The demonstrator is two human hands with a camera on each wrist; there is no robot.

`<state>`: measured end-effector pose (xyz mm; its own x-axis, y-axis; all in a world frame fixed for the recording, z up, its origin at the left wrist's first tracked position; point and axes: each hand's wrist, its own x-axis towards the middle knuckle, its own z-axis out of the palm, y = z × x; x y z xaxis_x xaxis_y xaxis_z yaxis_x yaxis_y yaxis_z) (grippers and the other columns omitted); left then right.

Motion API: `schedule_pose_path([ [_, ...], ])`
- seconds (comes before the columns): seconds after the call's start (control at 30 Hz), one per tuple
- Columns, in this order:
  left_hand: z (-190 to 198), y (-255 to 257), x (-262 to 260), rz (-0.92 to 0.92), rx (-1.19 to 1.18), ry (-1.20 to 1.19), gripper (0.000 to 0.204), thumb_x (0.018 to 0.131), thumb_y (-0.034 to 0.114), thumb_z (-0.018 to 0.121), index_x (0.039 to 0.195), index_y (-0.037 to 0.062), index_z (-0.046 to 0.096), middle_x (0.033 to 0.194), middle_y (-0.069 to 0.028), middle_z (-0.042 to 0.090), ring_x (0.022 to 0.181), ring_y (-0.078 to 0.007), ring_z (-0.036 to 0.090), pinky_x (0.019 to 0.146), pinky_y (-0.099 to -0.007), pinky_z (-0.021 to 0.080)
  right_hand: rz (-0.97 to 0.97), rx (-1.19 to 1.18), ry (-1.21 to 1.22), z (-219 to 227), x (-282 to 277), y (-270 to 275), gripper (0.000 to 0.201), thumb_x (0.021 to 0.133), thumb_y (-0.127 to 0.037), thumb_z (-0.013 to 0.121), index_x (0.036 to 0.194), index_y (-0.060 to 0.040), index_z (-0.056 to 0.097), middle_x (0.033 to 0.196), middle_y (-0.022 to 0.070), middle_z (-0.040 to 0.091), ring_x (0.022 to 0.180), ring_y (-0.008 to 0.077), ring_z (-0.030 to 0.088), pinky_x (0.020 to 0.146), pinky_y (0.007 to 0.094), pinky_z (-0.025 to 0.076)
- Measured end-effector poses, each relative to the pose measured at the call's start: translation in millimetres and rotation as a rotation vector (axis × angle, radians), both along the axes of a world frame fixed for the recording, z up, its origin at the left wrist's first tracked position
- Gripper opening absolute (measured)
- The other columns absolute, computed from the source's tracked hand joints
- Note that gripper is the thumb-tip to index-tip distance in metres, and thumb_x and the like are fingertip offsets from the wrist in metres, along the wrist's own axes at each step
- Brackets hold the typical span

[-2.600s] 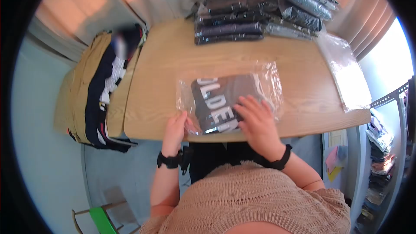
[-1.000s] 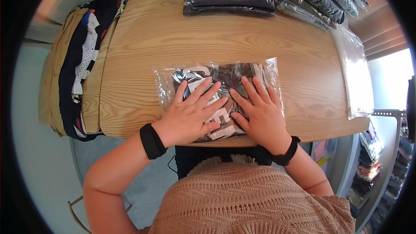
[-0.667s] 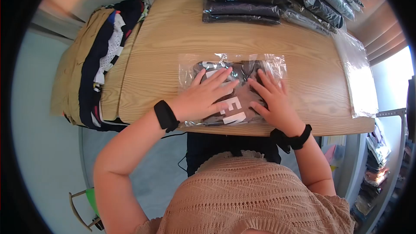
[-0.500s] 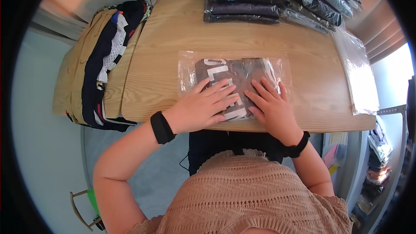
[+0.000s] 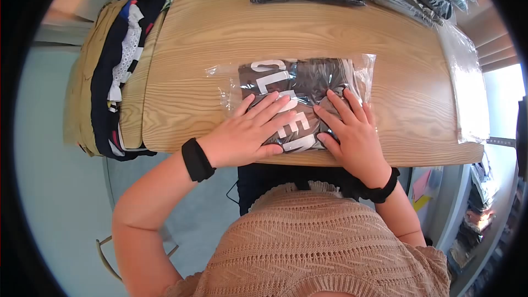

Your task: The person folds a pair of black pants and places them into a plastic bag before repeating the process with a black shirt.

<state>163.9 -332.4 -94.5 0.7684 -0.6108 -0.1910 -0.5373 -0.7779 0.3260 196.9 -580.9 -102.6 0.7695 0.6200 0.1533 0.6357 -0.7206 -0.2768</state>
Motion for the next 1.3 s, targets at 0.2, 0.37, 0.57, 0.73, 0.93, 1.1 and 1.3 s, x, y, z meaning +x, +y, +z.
schedule_pose_path([
  [0.2, 2, 2, 0, 0.009, -0.018, 0.000, 0.067, 0.085, 0.033, 0.057, 0.140, 0.0116, 0.026, 0.148, -0.0114, 0.018, 0.138, -0.0287, 0.012, 0.109, -0.0516, 0.014, 0.015, 0.048, -0.007, -1, 1, 1, 0.043, 0.078, -0.031, 0.063, 0.119, -0.0184, 0.057, 0.133, 0.0059, 0.044, 0.125, 0.0304, 0.035, 0.098, 0.0512, 0.031],
  [0.37, 5, 6, 1, -0.004, -0.080, -0.015, 0.063, 0.084, 0.030, 0.059, 0.138, 0.0119, 0.032, 0.147, -0.0116, 0.022, 0.138, -0.0292, 0.015, 0.108, -0.0498, 0.017, 0.083, 0.129, 0.047, 5, 1, -8, 0.040, 0.077, -0.018, 0.063, 0.117, -0.0164, 0.057, 0.134, 0.0076, 0.043, 0.126, 0.0324, 0.035, 0.100, 0.0518, 0.030],
  [0.57, 25, 21, -16, 0.027, -0.307, -0.259, 0.041, 0.072, 0.019, 0.070, 0.110, 0.0058, 0.058, 0.131, -0.0123, 0.046, 0.122, -0.0315, 0.043, 0.097, -0.0394, 0.039, 0.195, 0.224, 0.177, 22, 0, -49, 0.042, 0.069, -0.001, 0.065, 0.109, -0.0116, 0.059, 0.134, 0.0100, 0.043, 0.129, 0.0335, 0.033, 0.105, 0.0491, 0.026],
  [0.73, 26, 9, -49, 0.250, -0.114, -0.193, 0.056, 0.071, 0.018, 0.071, 0.122, 0.0080, 0.050, 0.128, -0.0119, 0.047, 0.118, -0.0318, 0.045, 0.095, -0.0390, 0.040, 0.102, 0.293, 0.202, 15, -15, -54, 0.047, 0.068, 0.001, 0.065, 0.113, -0.0112, 0.058, 0.134, 0.0099, 0.044, 0.129, 0.0331, 0.033, 0.104, 0.0427, 0.030],
  [0.93, 12, 8, -51, 0.266, -0.068, -0.201, 0.062, 0.076, 0.009, 0.064, 0.133, 0.0097, 0.039, 0.131, -0.0131, 0.045, 0.122, -0.0308, 0.042, 0.098, -0.0381, 0.039, 0.035, 0.466, 0.352, 4, -15, -60, 0.059, 0.068, 0.007, 0.060, 0.123, -0.0110, 0.050, 0.134, 0.0109, 0.043, 0.124, 0.0305, 0.040, 0.097, 0.0353, 0.038],
  [1.1, 13, 11, -44, 0.262, -0.147, -0.214, 0.052, 0.082, 0.004, 0.053, 0.132, 0.0095, 0.041, 0.123, -0.0167, 0.051, 0.114, -0.0316, 0.049, 0.092, -0.0382, 0.042, -0.123, 0.639, 0.408, -11, -10, -72, 0.062, 0.069, 0.009, 0.057, 0.127, -0.0089, 0.045, 0.129, 0.0118, 0.048, 0.114, 0.0274, 0.052, 0.090, 0.0318, 0.043],
  [1.3, 38, 19, -31, 0.379, -0.227, -0.053, 0.032, 0.091, 0.015, 0.046, 0.121, 0.0086, 0.051, 0.103, -0.0177, 0.061, 0.088, -0.0345, 0.059, 0.074, -0.0398, 0.047, -0.121, 0.660, 0.338, -1, -5, -74, 0.053, 0.071, 0.006, 0.061, 0.121, -0.0047, 0.050, 0.115, 0.0112, 0.059, 0.107, 0.0255, 0.056, 0.091, 0.0306, 0.043],
])
